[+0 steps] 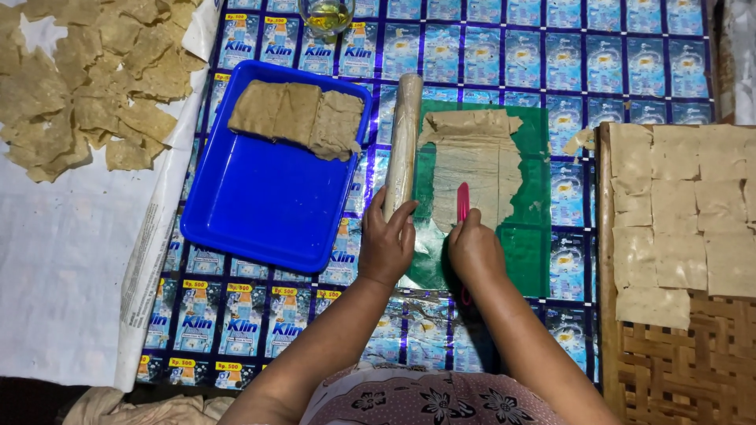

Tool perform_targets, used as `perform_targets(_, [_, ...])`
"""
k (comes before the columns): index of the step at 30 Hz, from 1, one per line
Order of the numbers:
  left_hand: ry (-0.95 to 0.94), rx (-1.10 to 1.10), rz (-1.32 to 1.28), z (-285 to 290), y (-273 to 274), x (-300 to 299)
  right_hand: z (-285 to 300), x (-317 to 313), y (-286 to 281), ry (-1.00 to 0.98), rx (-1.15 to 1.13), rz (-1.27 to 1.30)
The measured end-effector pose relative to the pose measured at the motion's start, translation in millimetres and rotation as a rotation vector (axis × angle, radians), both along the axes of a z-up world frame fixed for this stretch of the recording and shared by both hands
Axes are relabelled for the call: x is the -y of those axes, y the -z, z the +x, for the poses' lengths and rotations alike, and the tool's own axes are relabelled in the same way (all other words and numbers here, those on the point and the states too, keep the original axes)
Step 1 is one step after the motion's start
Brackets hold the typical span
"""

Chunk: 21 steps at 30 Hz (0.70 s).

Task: Flattening thin food sheets using a rolling pin and spatula, then arranging them on a tray.

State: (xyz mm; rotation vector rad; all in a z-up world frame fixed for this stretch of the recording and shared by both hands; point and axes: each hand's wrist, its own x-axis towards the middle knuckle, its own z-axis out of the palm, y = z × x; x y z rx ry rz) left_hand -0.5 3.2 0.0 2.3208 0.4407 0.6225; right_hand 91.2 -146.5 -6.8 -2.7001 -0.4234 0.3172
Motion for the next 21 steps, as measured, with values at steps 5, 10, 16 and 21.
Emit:
perform_targets(5, [0.001, -0.011, -0.026, -0.4, -2.7, -0.5, 22.4, -12.3, -0.2, 0.014, -0.02, 0.012])
perform_targets(10, [0.004, -0.021, -0.031, -0.3, -2.6, -1.2, 45.2, -28.1, -5.4, 0.025, -0.034, -0.003])
perform_targets(16, [0.007, -0.029, -0.031, -0.3, -3.8, -1.2, 79.8, -35.9, -1.9, 0.031, -0.014, -0.035])
perform_targets(21, [0.003, -0.041, -0.034, 0.4, -2.6, -0.2, 107.8, 8.0, -58.2, -0.075, -0.028, -0.145])
